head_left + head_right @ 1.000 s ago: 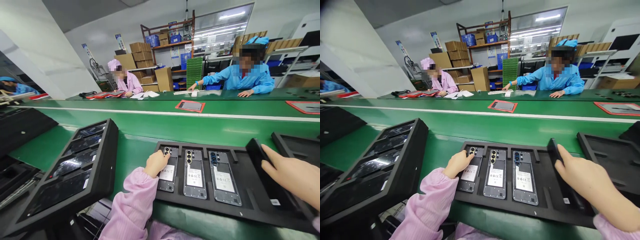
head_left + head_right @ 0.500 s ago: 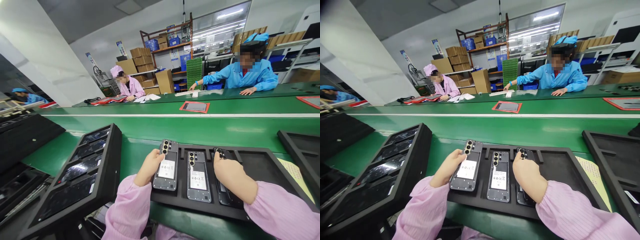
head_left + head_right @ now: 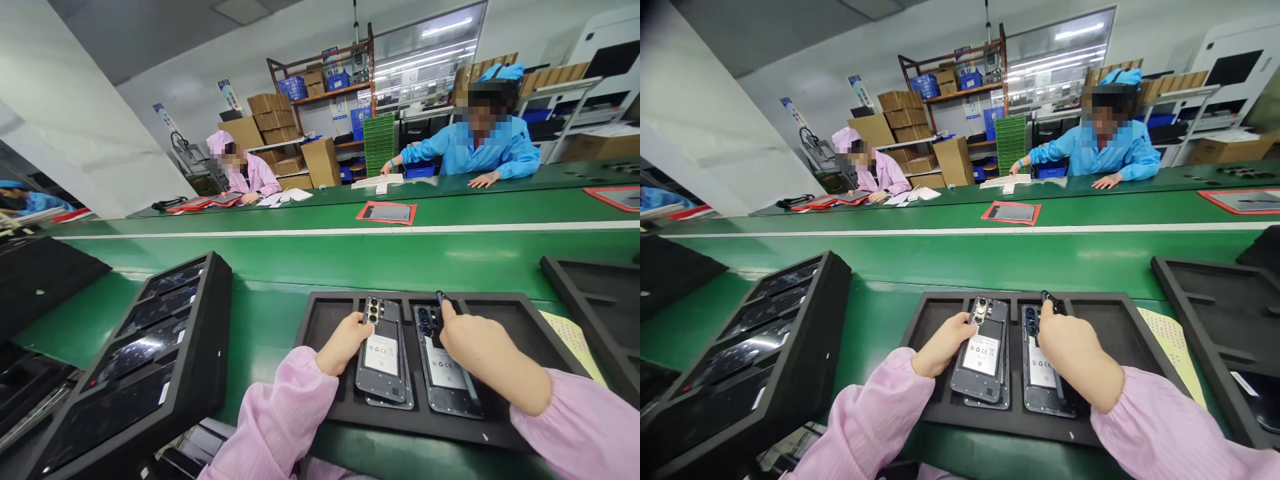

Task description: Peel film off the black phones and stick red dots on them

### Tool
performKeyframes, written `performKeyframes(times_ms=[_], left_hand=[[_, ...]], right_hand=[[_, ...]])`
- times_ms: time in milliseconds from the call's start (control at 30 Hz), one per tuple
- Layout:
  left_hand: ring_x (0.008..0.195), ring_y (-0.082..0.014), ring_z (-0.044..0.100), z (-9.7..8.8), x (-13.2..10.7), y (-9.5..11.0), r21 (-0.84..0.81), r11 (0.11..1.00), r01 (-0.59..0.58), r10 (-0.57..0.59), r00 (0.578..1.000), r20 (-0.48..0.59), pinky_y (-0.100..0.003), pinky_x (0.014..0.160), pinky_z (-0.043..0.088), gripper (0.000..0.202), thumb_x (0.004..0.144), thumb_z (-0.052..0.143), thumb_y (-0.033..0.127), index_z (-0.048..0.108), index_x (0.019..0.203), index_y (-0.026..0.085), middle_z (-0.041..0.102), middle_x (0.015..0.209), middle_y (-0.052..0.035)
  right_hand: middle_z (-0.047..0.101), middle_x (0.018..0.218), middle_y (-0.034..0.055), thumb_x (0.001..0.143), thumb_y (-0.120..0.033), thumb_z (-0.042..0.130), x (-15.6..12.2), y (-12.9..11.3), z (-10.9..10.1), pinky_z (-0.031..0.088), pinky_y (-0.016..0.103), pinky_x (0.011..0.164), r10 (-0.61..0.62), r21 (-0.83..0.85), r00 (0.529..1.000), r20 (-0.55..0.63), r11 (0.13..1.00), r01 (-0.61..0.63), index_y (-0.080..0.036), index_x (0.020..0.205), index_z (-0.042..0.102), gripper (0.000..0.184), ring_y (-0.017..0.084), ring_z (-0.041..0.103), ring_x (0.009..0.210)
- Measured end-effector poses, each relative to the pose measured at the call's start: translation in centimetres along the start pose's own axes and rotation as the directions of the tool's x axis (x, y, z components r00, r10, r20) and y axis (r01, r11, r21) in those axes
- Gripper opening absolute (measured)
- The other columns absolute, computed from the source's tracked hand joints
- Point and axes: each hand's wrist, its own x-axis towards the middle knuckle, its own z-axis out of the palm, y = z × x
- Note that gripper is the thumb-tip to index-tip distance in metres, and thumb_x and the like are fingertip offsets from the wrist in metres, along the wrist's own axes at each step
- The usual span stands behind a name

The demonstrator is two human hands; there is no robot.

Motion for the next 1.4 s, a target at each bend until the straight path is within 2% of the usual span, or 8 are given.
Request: performKeyframes(times_ms=[200,300,400,567,733,900,1067,1400], left_hand=[[0.049,-0.0095,0.052,0.6,0.3,-0.1,0.187,0.982,0.02,-0.02,1.0,0.0,-0.019,0.045,0.036,0.009,0.077,0.049,0.011,0.05,0.085,0.016,0.053,0.057,0.0056],[0.054,-0.0099,0.054,-0.1,0.3,-0.1,0.277,0.961,0.015,-0.015,1.0,0.0,-0.019,0.053,0.041,0.01,0.078,0.048,0.014,0.049,0.088,0.016,0.054,0.059,0.0057],[0.049,-0.0115,0.051,-0.8,0.5,-0.1,0.405,0.914,0.024,-0.023,1.0,-0.008,-0.02,0.046,0.037,0.014,0.076,0.051,0.02,0.05,0.089,0.017,0.049,0.054,0.0074],[0.044,-0.0148,0.049,-1.5,1.0,-0.4,0.607,0.794,0.01,0.005,1.0,-0.023,-0.026,0.048,0.037,0.023,0.07,0.053,0.033,0.053,0.088,0.018,0.048,0.051,0.0077],[0.049,-0.0199,0.057,-1.3,1.5,0.2,0.821,0.571,-0.011,0.018,1.0,0.001,-0.03,0.057,0.039,0.028,0.069,0.042,0.045,0.054,0.076,0.021,0.051,0.046,0.0044],[0.041,-0.0192,0.055,-0.6,2.1,0.9,0.75,0.654,0.099,-0.099,0.994,-0.045,-0.029,0.049,0.041,0.037,0.06,0.04,0.057,0.052,0.065,0.022,0.047,0.039,0.0051],[0.032,-0.0154,0.048,-0.2,2.3,0.7,0.665,0.724,0.184,-0.171,0.982,-0.085,-0.025,0.041,0.038,0.043,0.054,0.046,0.065,0.049,0.062,0.022,0.044,0.03,0.0057],[0.029,-0.0069,0.04,-0.5,2.0,-0.8,0.5,0.842,0.202,-0.211,0.977,-0.039,-0.017,0.029,0.031,0.059,0.052,0.055,0.076,0.046,0.064,0.019,0.045,0.041,0.0081]], right_hand=[[0.068,0.073,0.0173,0.086,-0.009,0.051,0.3,-1.3,1.2,0.054,0.033,0.06,-0.059,0.075,0.998,0.036,0.996,0.056,0.003,0.128,0.046,0.044,0.029,0.068,0.069],[0.069,0.08,0.016,0.092,-0.029,0.05,0.4,0.7,0.4,0.053,0.037,0.064,-0.026,0.118,0.998,0.061,0.993,0.019,-0.005,0.123,0.052,0.039,0.031,0.067,0.077],[0.069,0.089,0.0133,0.095,-0.033,0.046,0.4,3.5,-0.3,0.051,0.037,0.07,0.048,0.153,0.994,0.093,0.986,-0.062,-0.012,0.121,0.054,0.035,0.03,0.066,0.084],[0.069,0.094,0.006,0.096,-0.03,0.042,0.7,7.0,0.8,0.047,0.033,0.073,0.095,0.249,0.98,0.173,0.959,-0.137,-0.018,0.113,0.059,0.027,0.025,0.064,0.089],[0.068,0.076,0.0027,0.094,-0.025,0.044,1.8,7.8,2.9,0.042,0.026,0.06,0.034,0.364,0.954,0.298,0.92,-0.147,-0.017,0.08,0.064,0.025,0.02,0.065,0.07],[0.064,0.059,0.0007,0.094,-0.026,0.038,2.5,7.3,3.6,0.038,0.024,0.052,0.005,0.451,0.92,0.393,0.871,-0.197,-0.016,0.068,0.059,0.035,0.014,0.058,0.047],[0.059,0.05,0.0034,0.092,-0.02,0.035,1.9,6.3,3.4,0.036,0.027,0.055,-0.087,0.501,0.905,0.416,0.853,-0.148,-0.019,0.048,0.046,0.045,0.019,0.06,0.057],[0.054,0.043,-0.0028,0.091,-0.02,0.034,1.6,6.0,4.6,0.036,0.025,0.052,-0.219,0.631,0.87,0.443,0.765,-0.129,-0.019,0.044,0.036,0.047,0.011,0.045,0.033]])
